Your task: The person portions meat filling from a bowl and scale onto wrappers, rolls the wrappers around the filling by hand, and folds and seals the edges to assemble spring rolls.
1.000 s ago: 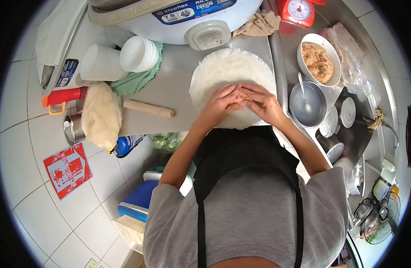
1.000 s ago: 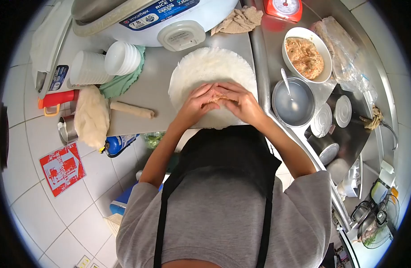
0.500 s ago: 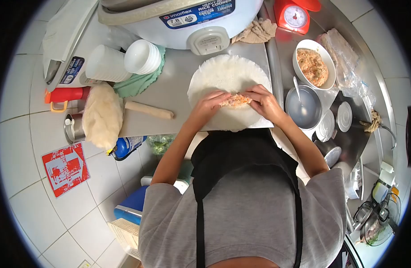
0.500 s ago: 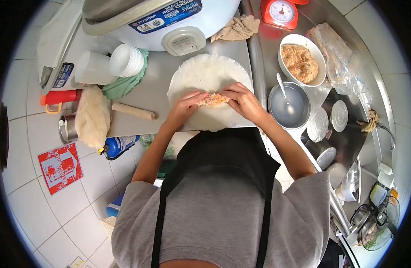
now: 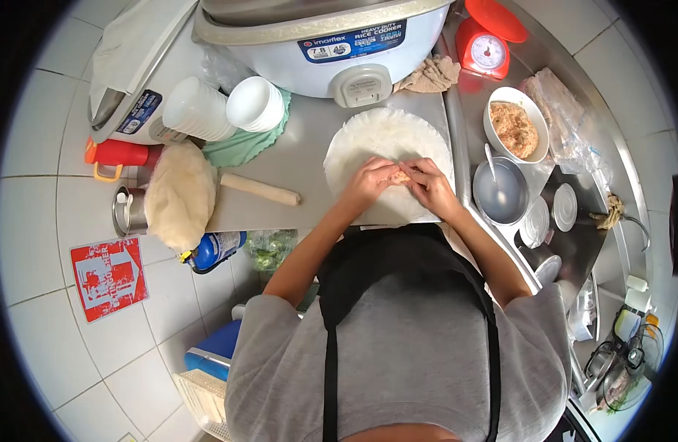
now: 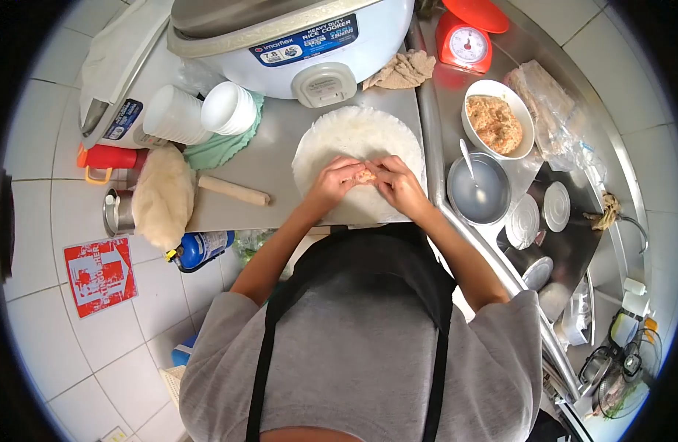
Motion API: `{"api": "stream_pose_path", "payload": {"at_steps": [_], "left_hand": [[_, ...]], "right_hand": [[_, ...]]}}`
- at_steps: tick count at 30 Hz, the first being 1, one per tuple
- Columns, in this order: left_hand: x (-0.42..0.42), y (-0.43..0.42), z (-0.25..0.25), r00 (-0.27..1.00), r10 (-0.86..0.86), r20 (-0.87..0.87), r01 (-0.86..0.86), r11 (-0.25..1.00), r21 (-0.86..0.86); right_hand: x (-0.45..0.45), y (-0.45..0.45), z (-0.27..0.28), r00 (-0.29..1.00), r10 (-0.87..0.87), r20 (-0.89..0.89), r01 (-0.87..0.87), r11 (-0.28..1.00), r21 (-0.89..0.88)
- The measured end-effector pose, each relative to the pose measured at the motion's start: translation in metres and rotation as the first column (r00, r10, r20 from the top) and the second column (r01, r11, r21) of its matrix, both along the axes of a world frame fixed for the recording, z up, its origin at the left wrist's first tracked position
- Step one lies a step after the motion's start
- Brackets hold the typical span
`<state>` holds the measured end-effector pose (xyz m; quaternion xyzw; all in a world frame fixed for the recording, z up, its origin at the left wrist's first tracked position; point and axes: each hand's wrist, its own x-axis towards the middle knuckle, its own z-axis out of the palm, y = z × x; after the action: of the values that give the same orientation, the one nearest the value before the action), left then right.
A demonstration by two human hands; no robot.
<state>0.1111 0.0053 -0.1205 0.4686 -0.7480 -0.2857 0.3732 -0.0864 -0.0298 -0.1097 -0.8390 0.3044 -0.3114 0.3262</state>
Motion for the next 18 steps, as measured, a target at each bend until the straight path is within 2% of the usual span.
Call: {"api": "stream_pose_path", "payload": {"at_steps": [4,9,12,13,15,18], "left_hand": [[0.018,0.0,0.0,1.0,0.005,0.004,-0.005,0.999,-0.036],[0.032,0.013,0.01,1.0,-0.007,0.0,0.007,1.0,0.021],[0.026,0.018,0.019,0.99,0.065,0.126,-0.059,0.997,-0.055],[0.024,0.013,0.016,0.981,0.052,0.189,-0.028,0.992,-0.125],[0.01,0.009,0.012,0.978,0.015,0.207,0.001,0.997,-0.078],[-0.005,0.002,0.014,0.974,0.015,0.226,0.004,0.996,-0.084]], "right_hand": [[-0.004,-0.006,0.011,0.999,0.041,-0.024,-0.039,0.997,0.071],[-0.01,-0.011,0.008,0.997,0.055,-0.046,-0.053,0.997,0.055],[-0.013,-0.006,0.025,0.999,-0.029,0.034,0.026,0.995,0.101],[-0.013,-0.007,0.023,1.0,-0.025,-0.007,0.025,0.997,0.077],[-0.015,-0.009,0.013,0.996,-0.017,-0.09,0.02,0.999,0.037],[-0.016,-0.008,0.01,1.0,0.011,-0.028,-0.008,0.997,0.082]]}}
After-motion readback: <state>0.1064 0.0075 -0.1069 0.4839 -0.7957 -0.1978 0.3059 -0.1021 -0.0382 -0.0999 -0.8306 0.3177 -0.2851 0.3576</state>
